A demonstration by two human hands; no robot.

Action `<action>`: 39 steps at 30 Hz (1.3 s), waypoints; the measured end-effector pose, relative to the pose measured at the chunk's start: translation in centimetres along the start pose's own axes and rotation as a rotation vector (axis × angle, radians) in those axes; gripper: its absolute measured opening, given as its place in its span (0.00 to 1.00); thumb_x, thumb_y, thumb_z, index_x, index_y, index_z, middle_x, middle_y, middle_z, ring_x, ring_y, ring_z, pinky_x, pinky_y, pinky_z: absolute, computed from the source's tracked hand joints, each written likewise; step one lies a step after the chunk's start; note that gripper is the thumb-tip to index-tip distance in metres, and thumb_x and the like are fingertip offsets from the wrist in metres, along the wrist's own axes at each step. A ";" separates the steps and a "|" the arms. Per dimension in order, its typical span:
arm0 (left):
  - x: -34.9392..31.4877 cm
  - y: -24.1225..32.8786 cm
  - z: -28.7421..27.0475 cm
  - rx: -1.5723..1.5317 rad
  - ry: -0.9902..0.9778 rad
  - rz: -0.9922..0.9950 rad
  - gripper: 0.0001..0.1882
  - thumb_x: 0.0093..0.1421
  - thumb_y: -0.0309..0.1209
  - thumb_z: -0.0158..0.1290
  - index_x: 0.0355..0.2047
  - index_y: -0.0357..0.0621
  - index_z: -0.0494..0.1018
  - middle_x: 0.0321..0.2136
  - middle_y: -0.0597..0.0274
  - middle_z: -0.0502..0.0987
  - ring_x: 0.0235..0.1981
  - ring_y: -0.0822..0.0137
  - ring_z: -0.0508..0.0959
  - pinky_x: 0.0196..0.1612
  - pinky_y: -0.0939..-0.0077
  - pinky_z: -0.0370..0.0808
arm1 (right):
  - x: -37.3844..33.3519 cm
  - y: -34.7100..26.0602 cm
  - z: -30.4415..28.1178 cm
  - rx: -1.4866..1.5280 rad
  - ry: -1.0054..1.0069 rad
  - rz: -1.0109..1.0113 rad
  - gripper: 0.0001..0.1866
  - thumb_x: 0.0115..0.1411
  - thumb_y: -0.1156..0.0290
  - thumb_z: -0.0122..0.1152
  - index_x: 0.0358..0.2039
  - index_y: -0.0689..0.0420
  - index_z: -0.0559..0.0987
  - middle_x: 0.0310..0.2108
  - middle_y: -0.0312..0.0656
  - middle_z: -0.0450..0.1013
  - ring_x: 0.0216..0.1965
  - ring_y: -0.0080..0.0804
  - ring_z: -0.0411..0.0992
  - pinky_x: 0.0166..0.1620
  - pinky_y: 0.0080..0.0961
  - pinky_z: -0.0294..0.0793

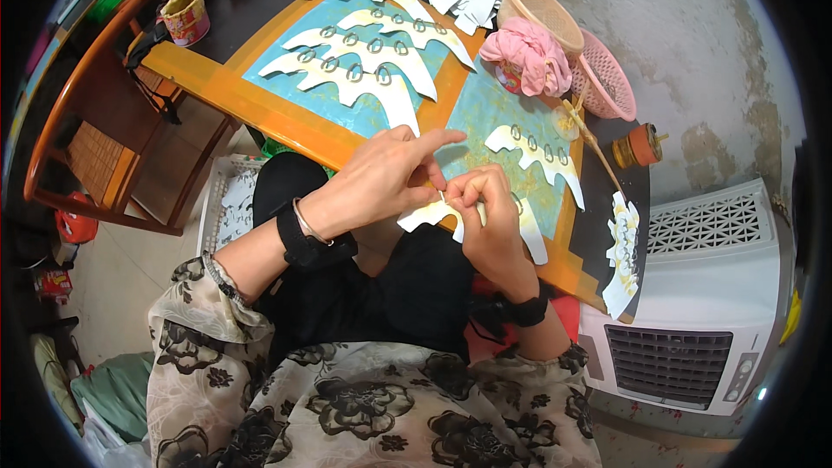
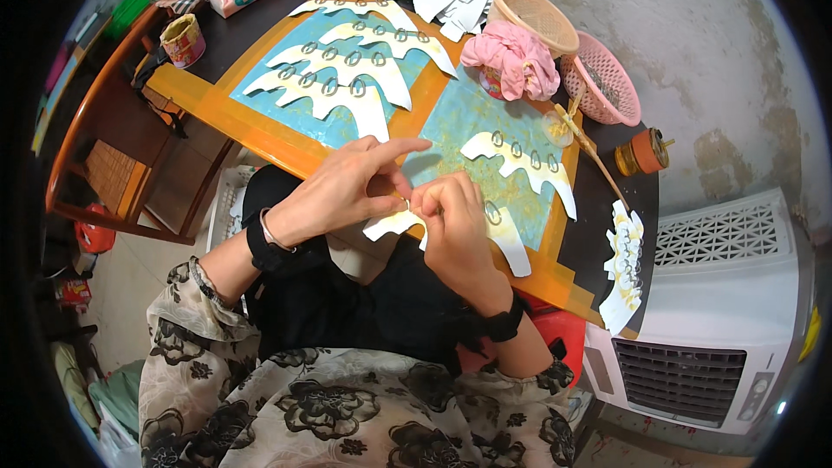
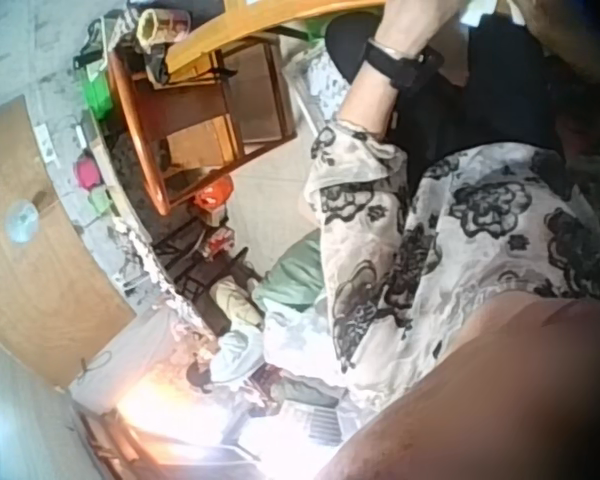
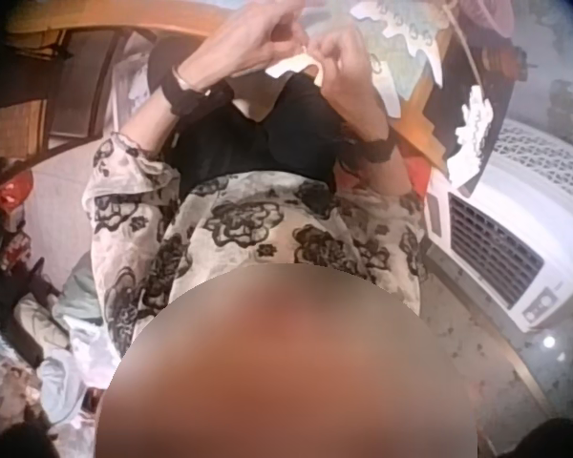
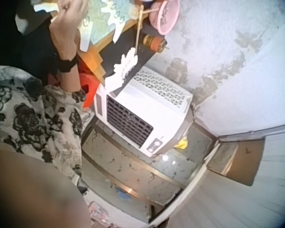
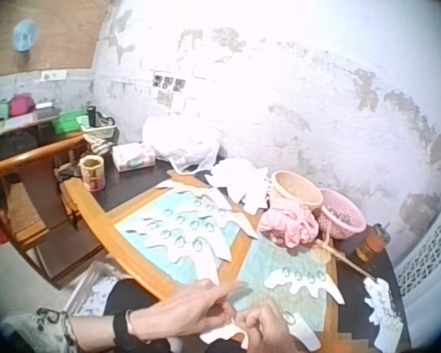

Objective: Attaching metal eyelets to shoe upper components by hand at a workstation.

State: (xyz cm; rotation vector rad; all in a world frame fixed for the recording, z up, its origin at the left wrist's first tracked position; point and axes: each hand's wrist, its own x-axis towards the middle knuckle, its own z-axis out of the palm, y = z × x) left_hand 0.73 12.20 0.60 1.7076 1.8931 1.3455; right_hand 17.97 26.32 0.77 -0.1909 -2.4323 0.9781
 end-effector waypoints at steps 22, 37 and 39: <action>-0.2 2.3 0.2 -0.108 -0.092 -0.147 0.35 0.60 0.18 0.63 0.68 0.46 0.68 0.38 0.59 0.85 0.41 0.61 0.83 0.43 0.67 0.81 | 0.2 1.4 -2.0 -0.050 -0.021 -0.214 0.13 0.54 0.84 0.70 0.31 0.55 0.74 0.34 0.36 0.74 0.38 0.41 0.72 0.44 0.36 0.69; 0.3 3.9 1.4 0.246 -0.058 0.084 0.39 0.58 0.21 0.66 0.69 0.50 0.66 0.35 0.65 0.84 0.38 0.56 0.80 0.41 0.62 0.79 | 1.1 0.8 -5.5 0.116 -0.295 -0.024 0.06 0.62 0.80 0.66 0.38 0.59 0.78 0.38 0.40 0.78 0.44 0.41 0.75 0.51 0.35 0.73; 0.1 3.7 1.5 0.290 -0.050 0.095 0.39 0.58 0.22 0.66 0.69 0.51 0.67 0.34 0.66 0.84 0.38 0.57 0.80 0.40 0.62 0.79 | 1.2 1.1 -5.9 0.221 -0.317 0.045 0.06 0.62 0.79 0.65 0.38 0.59 0.77 0.37 0.41 0.79 0.43 0.42 0.76 0.52 0.38 0.72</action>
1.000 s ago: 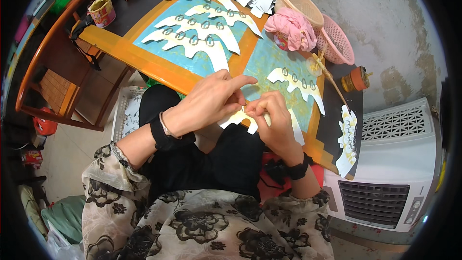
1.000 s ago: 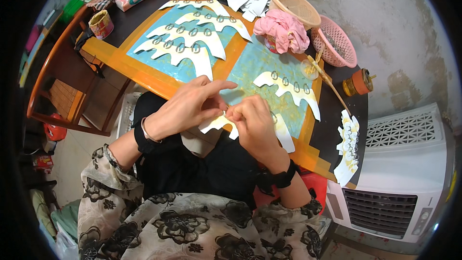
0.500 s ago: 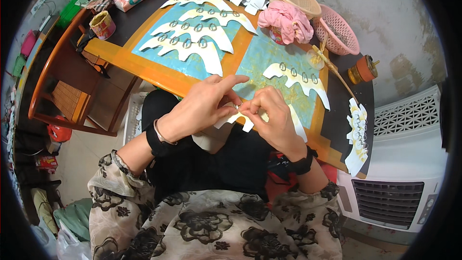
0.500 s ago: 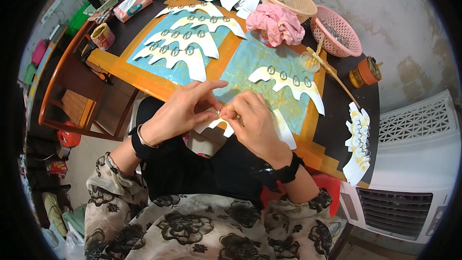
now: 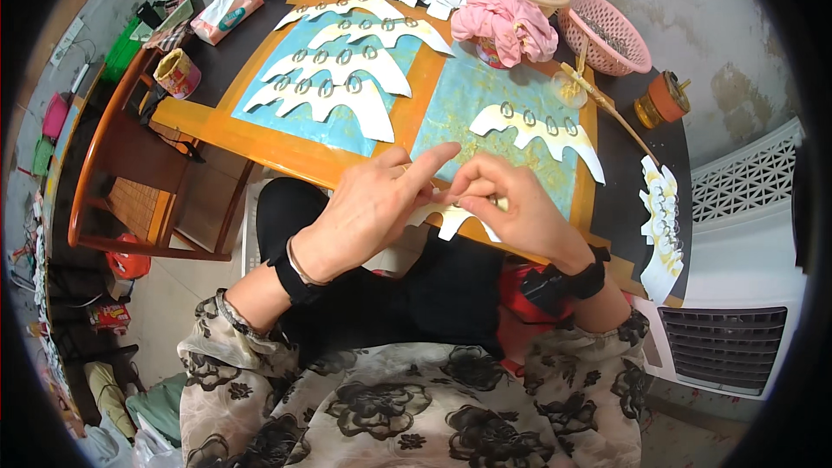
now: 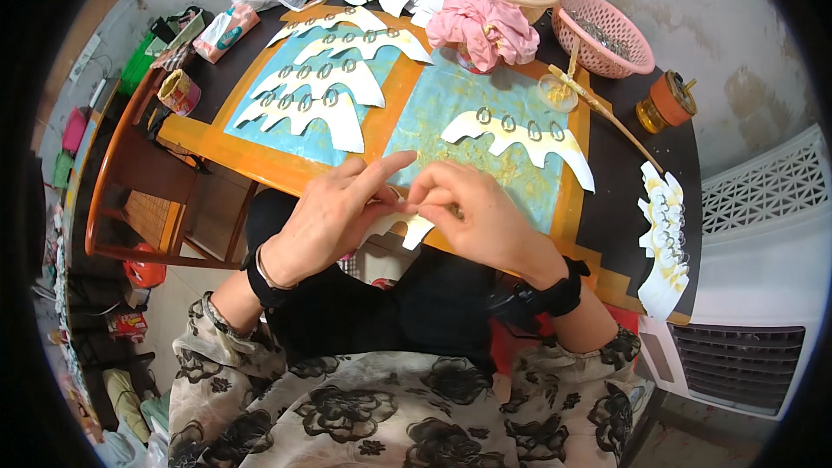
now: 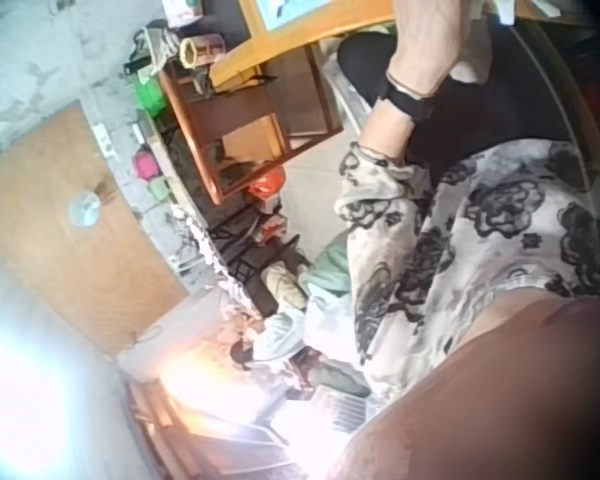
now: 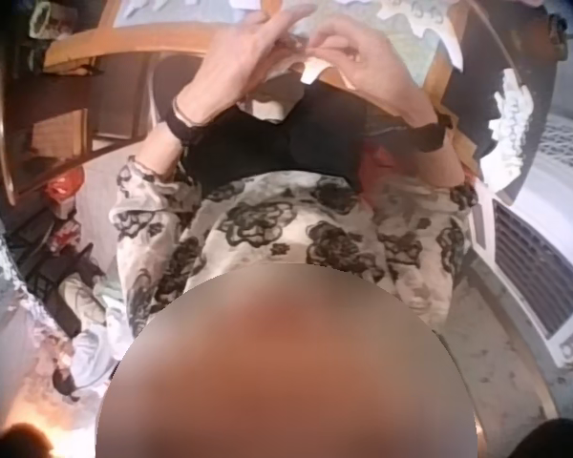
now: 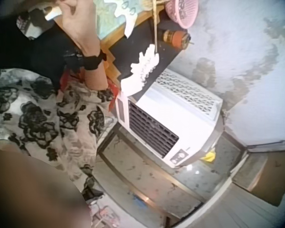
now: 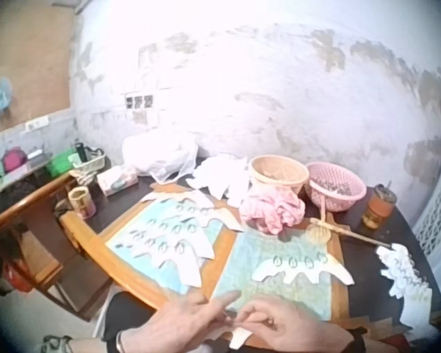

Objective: Attaching metal eyelets to shoe upper components by hand at a workstation.

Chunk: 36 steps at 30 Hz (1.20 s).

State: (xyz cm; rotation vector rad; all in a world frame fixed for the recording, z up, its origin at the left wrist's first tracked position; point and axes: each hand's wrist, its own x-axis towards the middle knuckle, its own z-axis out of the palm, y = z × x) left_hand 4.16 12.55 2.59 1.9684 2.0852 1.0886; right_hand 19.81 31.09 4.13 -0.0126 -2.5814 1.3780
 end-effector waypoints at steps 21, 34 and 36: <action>-1.4 -0.4 1.4 0.138 0.097 0.089 0.26 0.60 0.22 0.62 0.58 0.41 0.70 0.38 0.62 0.82 0.35 0.58 0.80 0.33 0.63 0.80 | 3.3 2.4 -0.2 -0.157 -0.089 -0.138 0.11 0.55 0.75 0.71 0.39 0.57 0.85 0.37 0.43 0.77 0.49 0.46 0.73 0.53 0.40 0.74; -1.1 -0.3 1.2 0.055 0.125 0.054 0.30 0.58 0.16 0.67 0.59 0.38 0.66 0.33 0.58 0.84 0.33 0.62 0.86 0.35 0.72 0.84 | 3.2 2.0 -0.4 -0.217 -0.113 -0.190 0.08 0.54 0.71 0.74 0.31 0.60 0.85 0.35 0.41 0.74 0.45 0.43 0.73 0.50 0.38 0.74; -1.1 -0.5 1.3 0.054 0.140 0.051 0.31 0.57 0.16 0.67 0.58 0.39 0.67 0.33 0.59 0.85 0.32 0.62 0.85 0.35 0.70 0.82 | 3.2 2.0 -0.2 -0.226 -0.097 -0.206 0.07 0.54 0.71 0.74 0.31 0.60 0.85 0.35 0.43 0.75 0.45 0.45 0.74 0.50 0.40 0.74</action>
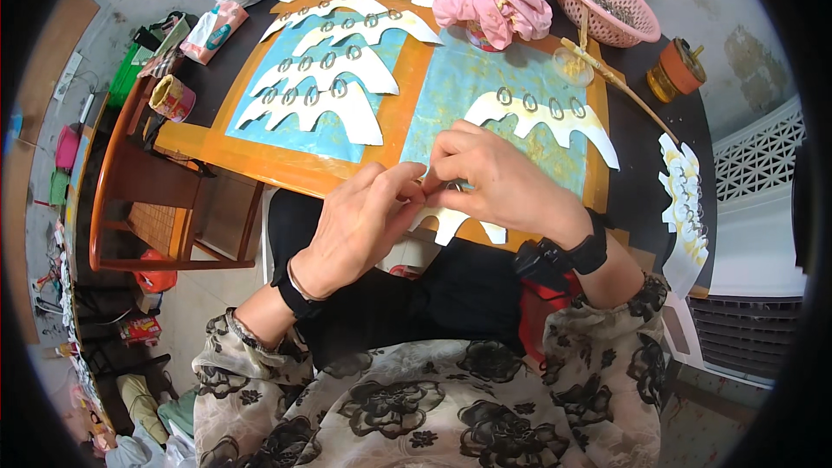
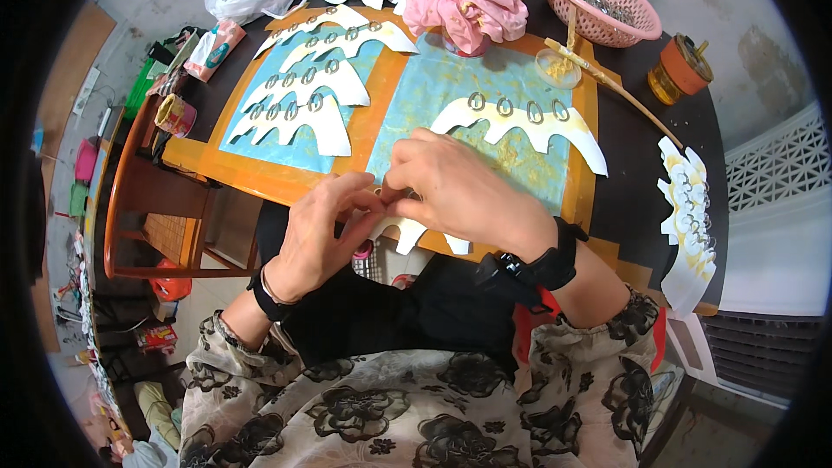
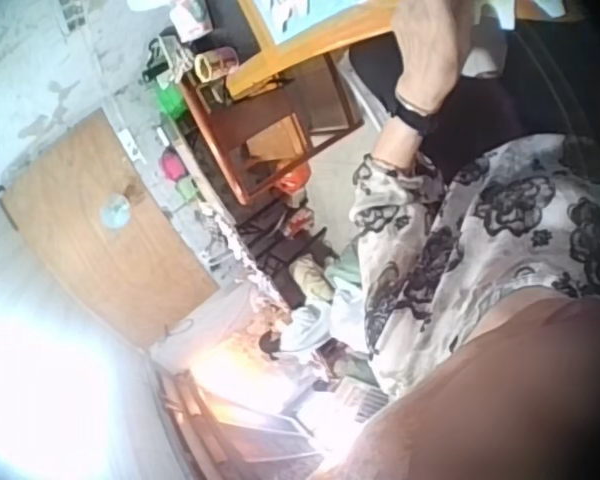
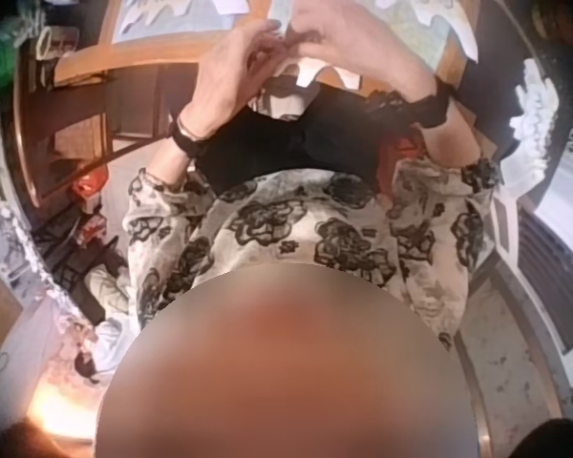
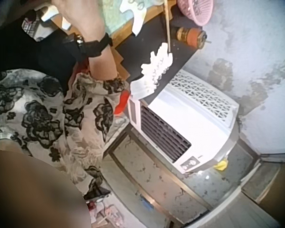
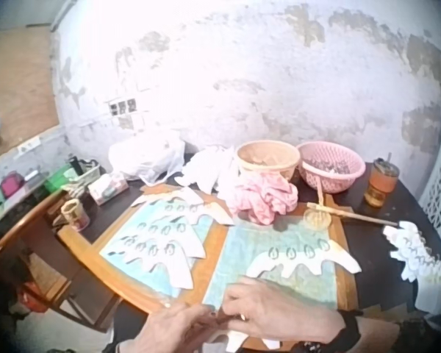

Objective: Attaching metal eyelets to shoe upper components by hand at a workstation.

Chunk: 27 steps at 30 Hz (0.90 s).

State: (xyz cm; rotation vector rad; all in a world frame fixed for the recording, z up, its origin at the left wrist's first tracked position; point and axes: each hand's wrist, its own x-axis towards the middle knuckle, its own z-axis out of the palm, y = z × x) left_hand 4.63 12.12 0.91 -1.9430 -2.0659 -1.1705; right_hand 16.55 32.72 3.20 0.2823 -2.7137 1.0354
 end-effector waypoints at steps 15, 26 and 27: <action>-0.5 -0.9 0.5 0.071 0.100 0.141 0.26 0.51 0.17 0.71 0.47 0.46 0.72 0.33 0.65 0.83 0.29 0.63 0.79 0.35 0.68 0.72 | 0.3 -0.4 -0.1 0.198 -0.035 0.044 0.10 0.59 0.80 0.64 0.42 0.57 0.78 0.38 0.43 0.74 0.45 0.44 0.75 0.48 0.38 0.76; -1.1 -1.3 1.1 -0.001 0.146 0.091 0.24 0.52 0.17 0.71 0.46 0.46 0.72 0.33 0.64 0.83 0.26 0.62 0.78 0.32 0.69 0.74 | 0.3 0.1 0.5 0.072 0.026 -0.046 0.09 0.58 0.78 0.66 0.39 0.55 0.78 0.36 0.42 0.73 0.41 0.42 0.75 0.44 0.37 0.76; -1.2 -1.3 1.1 -0.002 0.150 0.087 0.24 0.52 0.17 0.71 0.46 0.46 0.72 0.33 0.64 0.83 0.26 0.62 0.78 0.32 0.69 0.74 | 0.3 0.0 0.4 0.072 0.020 -0.047 0.09 0.58 0.78 0.66 0.39 0.55 0.78 0.36 0.42 0.73 0.41 0.42 0.75 0.44 0.37 0.76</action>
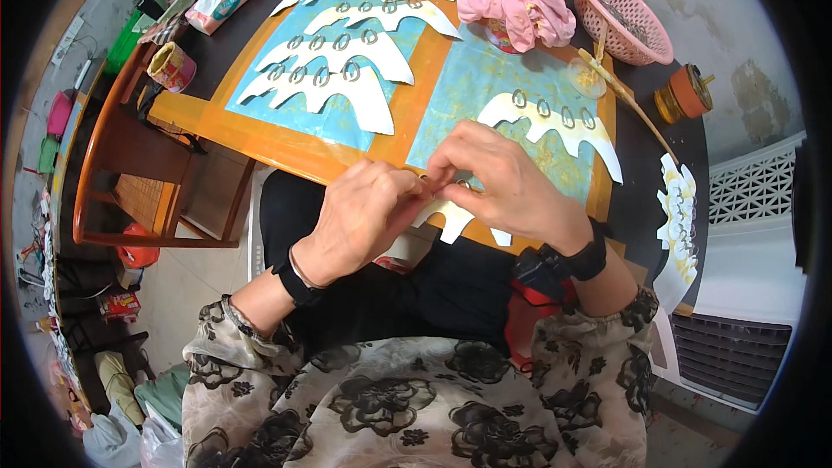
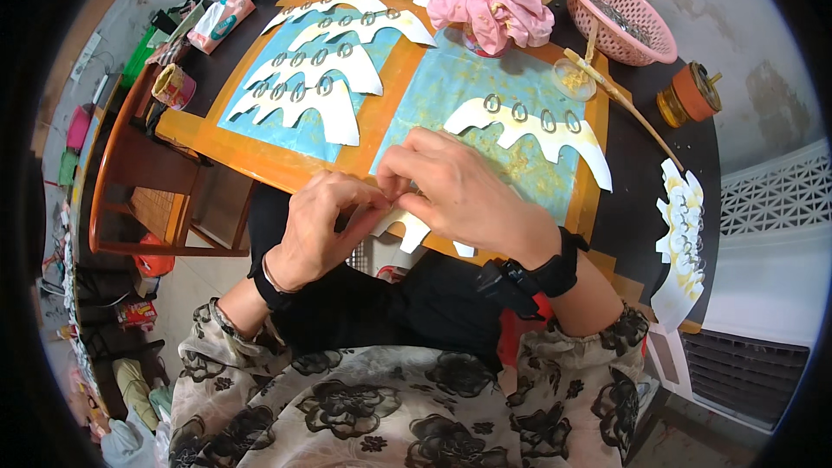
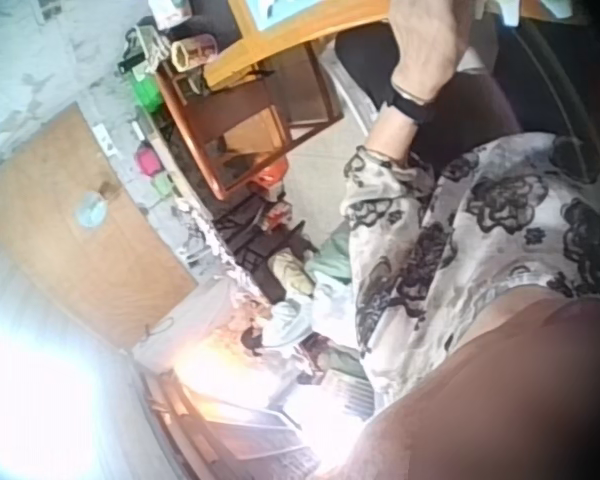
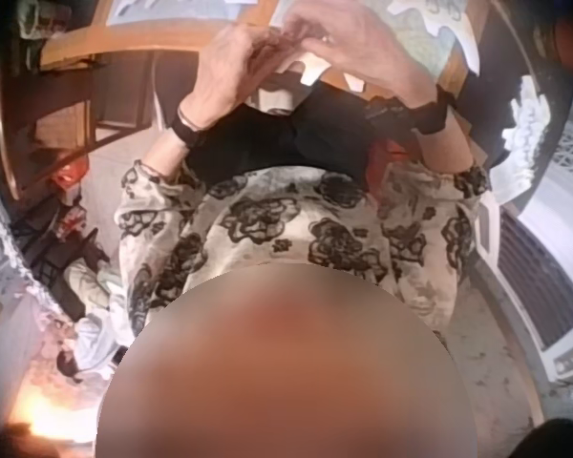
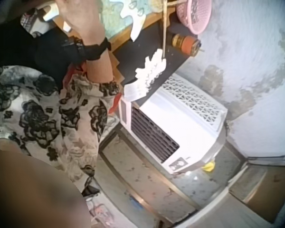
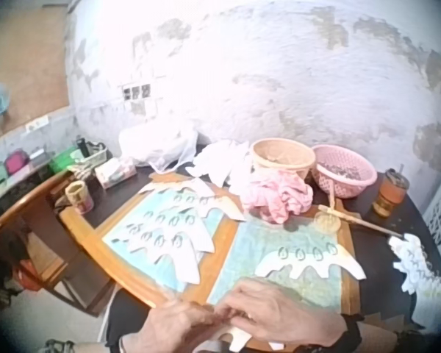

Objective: Attaching metal eyelets to shoe upper components by hand at a workstation.

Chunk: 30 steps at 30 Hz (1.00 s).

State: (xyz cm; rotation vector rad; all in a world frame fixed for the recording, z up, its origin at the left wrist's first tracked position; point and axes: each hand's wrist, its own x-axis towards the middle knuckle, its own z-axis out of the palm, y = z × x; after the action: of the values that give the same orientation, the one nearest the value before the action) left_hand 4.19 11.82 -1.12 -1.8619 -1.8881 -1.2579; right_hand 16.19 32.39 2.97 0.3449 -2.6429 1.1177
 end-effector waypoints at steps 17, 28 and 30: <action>1.5 0.8 -2.1 -0.208 -0.224 -0.313 0.19 0.61 0.25 0.68 0.52 0.42 0.77 0.39 0.60 0.78 0.36 0.63 0.84 0.36 0.73 0.80 | -0.3 -0.4 0.5 -0.072 0.066 -0.080 0.09 0.57 0.80 0.67 0.35 0.56 0.75 0.34 0.42 0.70 0.36 0.43 0.73 0.38 0.37 0.74; 2.8 0.7 -2.1 -0.170 -0.260 -0.299 0.11 0.56 0.25 0.68 0.40 0.41 0.82 0.37 0.59 0.78 0.40 0.53 0.79 0.42 0.61 0.78 | -1.0 -0.3 1.5 -0.066 0.131 -0.090 0.11 0.55 0.81 0.69 0.33 0.55 0.75 0.33 0.40 0.70 0.36 0.42 0.73 0.38 0.36 0.73; 2.7 0.6 -2.0 -0.174 -0.251 -0.274 0.11 0.56 0.23 0.68 0.40 0.41 0.84 0.37 0.59 0.78 0.38 0.55 0.78 0.40 0.63 0.77 | -1.2 -0.2 1.6 -0.018 0.139 -0.088 0.12 0.54 0.81 0.69 0.32 0.54 0.75 0.33 0.40 0.70 0.36 0.41 0.73 0.38 0.35 0.73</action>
State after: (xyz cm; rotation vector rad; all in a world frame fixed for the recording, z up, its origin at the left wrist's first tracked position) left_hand 3.40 12.31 2.20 -1.9797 -2.2976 -1.3620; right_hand 17.10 31.22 1.61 0.3629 -2.4903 1.0501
